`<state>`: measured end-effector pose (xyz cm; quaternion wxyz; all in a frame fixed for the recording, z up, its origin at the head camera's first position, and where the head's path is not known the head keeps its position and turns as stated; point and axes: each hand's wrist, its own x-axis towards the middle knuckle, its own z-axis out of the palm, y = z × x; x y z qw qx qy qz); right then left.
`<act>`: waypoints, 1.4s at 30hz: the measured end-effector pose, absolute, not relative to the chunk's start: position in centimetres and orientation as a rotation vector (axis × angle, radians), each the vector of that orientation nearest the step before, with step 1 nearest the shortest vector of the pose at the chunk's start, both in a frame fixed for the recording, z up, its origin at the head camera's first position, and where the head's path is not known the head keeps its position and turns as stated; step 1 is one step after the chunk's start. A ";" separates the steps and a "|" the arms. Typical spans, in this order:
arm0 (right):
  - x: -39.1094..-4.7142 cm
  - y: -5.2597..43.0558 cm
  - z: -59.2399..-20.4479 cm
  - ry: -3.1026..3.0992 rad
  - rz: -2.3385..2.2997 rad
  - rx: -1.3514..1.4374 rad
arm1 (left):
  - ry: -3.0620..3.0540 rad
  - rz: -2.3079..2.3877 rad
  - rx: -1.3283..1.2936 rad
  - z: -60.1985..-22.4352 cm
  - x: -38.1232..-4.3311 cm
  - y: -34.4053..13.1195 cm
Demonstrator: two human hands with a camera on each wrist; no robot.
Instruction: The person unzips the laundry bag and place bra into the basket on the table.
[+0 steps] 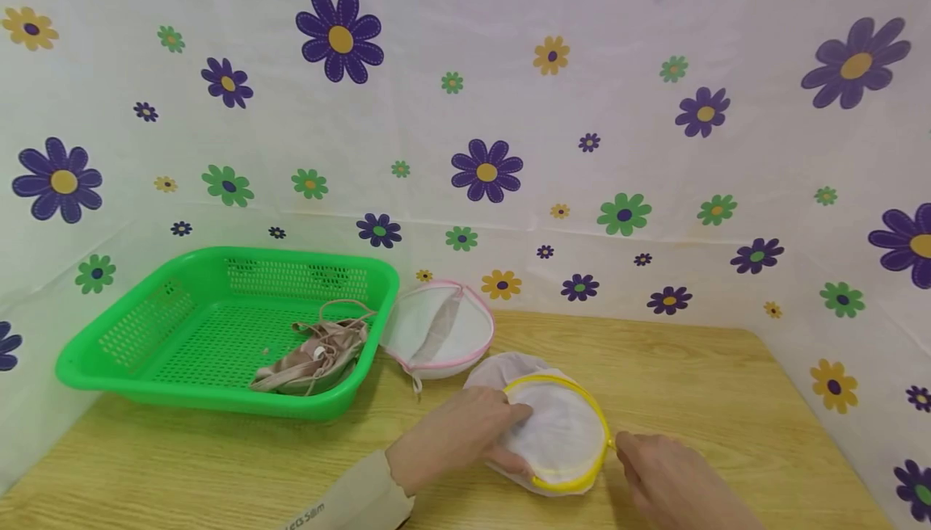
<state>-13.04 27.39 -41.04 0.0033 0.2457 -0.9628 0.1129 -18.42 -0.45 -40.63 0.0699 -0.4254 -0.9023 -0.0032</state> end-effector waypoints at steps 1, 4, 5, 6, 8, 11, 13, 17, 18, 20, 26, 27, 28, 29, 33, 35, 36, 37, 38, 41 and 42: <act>-13.1 27.4 -41.1 -3.002 0.365 0.778 | -2.714 -0.015 -1.277 -40.7 -18.4 -0.4; -13.3 27.5 -41.3 -2.912 0.397 0.812 | -2.696 -0.021 -1.261 -40.7 -18.4 -0.4; -13.4 27.5 -41.3 -2.892 0.408 0.817 | -2.686 -0.019 -1.252 -40.8 -18.4 -0.3; -13.6 27.5 -41.3 -2.885 0.426 0.822 | -2.678 -0.018 -1.242 -40.8 -18.4 -0.3; -14.1 27.6 -41.2 -2.872 0.426 0.827 | -2.665 -0.018 -1.218 -41.0 -18.5 -0.1; -15.0 27.8 -40.9 -2.901 0.414 0.819 | -2.646 0.013 -1.175 -41.2 -18.6 0.3; -15.6 27.9 -40.8 -2.853 0.387 0.846 | -2.623 0.057 -1.142 -41.3 -18.7 0.4; -16.7 28.2 -40.9 -2.750 0.370 0.916 | -2.585 0.143 -1.084 -41.5 -18.9 0.7; -16.8 28.2 -40.9 -2.739 0.365 0.923 | -2.581 0.158 -1.073 -41.5 -19.0 0.8; -16.9 28.3 -41.0 -2.748 0.355 0.924 | -2.570 0.191 -1.057 -41.6 -19.1 0.9; -16.5 28.2 -41.1 -2.801 0.330 0.892 | -2.522 0.272 -1.024 -41.6 -19.0 1.1; -16.4 28.2 -41.2 -2.791 0.326 0.894 | -2.522 0.274 -1.020 -41.5 -19.0 1.0; -16.3 28.2 -41.3 -2.785 0.330 0.894 | -2.524 0.275 -1.019 -41.5 -19.0 1.0; -16.2 28.2 -41.3 -2.777 0.330 0.892 | -2.522 0.277 -1.018 -41.5 -19.0 1.1; -15.7 28.2 -41.4 -2.742 0.325 0.877 | -2.537 0.268 -1.025 -41.4 -18.9 1.1; -15.5 28.2 -41.5 -2.723 0.322 0.872 | -2.533 0.246 -1.032 -41.4 -18.9 1.1; -15.4 28.3 -41.6 -2.707 0.317 0.874 | -2.533 0.231 -1.039 -41.4 -19.0 1.1; -15.4 28.3 -41.6 -2.691 0.317 0.877 | -2.524 0.226 -1.042 -41.4 -19.0 1.1; -15.3 28.3 -41.7 -2.675 0.312 0.880 | -2.517 0.217 -1.044 -41.5 -19.0 1.0; -15.2 28.3 -41.7 -2.684 0.313 0.882 | -2.492 0.221 -1.046 -41.6 -19.0 1.0; -15.2 28.3 -41.7 -2.689 0.313 0.881 | -2.489 0.224 -1.045 -41.6 -19.1 1.0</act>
